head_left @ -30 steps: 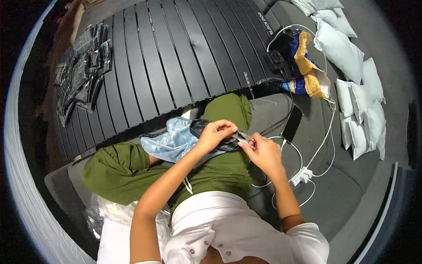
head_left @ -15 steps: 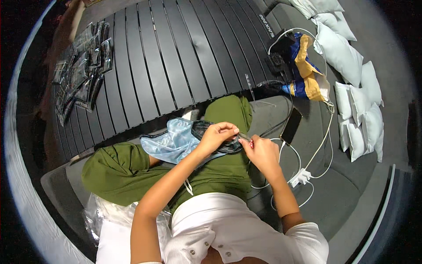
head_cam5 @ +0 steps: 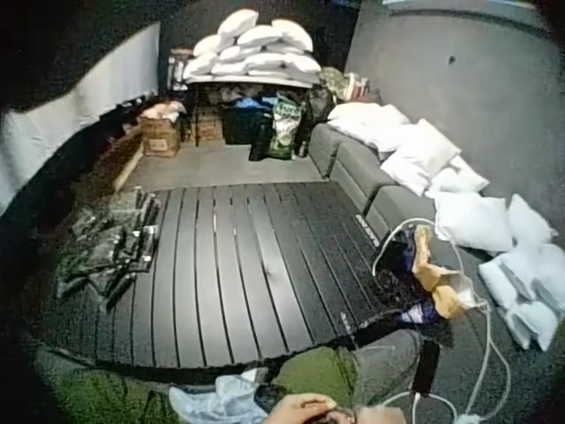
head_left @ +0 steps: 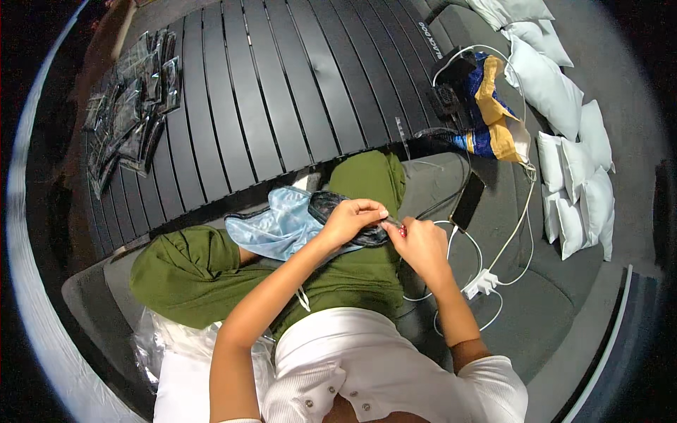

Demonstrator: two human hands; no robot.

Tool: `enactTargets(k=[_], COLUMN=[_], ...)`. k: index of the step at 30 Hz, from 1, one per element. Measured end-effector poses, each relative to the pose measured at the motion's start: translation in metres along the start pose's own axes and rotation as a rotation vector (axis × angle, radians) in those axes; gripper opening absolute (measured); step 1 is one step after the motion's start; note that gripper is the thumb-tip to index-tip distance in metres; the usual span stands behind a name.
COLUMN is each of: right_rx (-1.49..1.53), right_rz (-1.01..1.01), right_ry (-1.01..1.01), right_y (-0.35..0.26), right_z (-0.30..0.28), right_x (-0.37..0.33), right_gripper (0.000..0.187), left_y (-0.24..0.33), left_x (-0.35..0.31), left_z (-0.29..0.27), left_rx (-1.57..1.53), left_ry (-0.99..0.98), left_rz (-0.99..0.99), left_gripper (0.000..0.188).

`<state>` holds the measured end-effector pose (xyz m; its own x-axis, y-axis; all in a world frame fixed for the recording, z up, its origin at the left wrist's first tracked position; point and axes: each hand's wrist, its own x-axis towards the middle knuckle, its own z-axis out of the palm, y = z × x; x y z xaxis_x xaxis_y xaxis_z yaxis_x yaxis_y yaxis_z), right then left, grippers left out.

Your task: Trimming excess fabric or loose threads from a textile pouch using a pair of nippers.

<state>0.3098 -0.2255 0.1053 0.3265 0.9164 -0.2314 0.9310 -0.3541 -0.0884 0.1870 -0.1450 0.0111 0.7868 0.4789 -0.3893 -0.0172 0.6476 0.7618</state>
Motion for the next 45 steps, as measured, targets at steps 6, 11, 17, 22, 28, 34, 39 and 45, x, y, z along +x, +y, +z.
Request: enactTargets(k=[6, 11, 17, 22, 28, 34, 39, 45], right_rx=[-0.009, -0.012, -0.017, -0.024, 0.002, -0.002, 0.008, 0.002], right_rz=[-0.033, -0.017, -0.017, 0.002, -0.024, -0.029, -0.036, -0.037], right_ry=[-0.009, -0.021, -0.031, -0.039, -0.042, -0.081, -0.075, -0.080], right_y=[0.000, 0.000, 0.003, 0.002, 0.003, 0.005, 0.005, 0.004], right_z=[-0.002, -0.001, -0.002, -0.002, -0.003, -0.003, -0.004, -0.006], right_x=[0.000, 0.000, -0.002, -0.003, -0.003, -0.003, -0.005, -0.004], right_gripper=[0.043, 0.042, 0.043, 0.044, 0.042, 0.041, 0.042, 0.042], left_y=[-0.005, -0.006, -0.008, -0.009, -0.007, -0.014, -0.010, -0.010], left_x=[0.001, 0.001, 0.002, 0.002, 0.000, 0.002, 0.000, -0.001], left_z=[0.001, 0.002, 0.002, 0.001, 0.003, 0.003, 0.004, 0.006], left_rx=[-0.044, -0.070, -0.039, -0.056, -0.093, -0.051, -0.110, -0.151], left_ry=[0.026, 0.067, 0.059, 0.062, 0.070, 0.080, 0.082, 0.099], left_rz=[-0.044, -0.071, -0.089, -0.085, -0.093, -0.087, -0.087, -0.068], left_gripper=[0.019, 0.020, 0.022, 0.023, 0.023, 0.023, 0.022, 0.021])
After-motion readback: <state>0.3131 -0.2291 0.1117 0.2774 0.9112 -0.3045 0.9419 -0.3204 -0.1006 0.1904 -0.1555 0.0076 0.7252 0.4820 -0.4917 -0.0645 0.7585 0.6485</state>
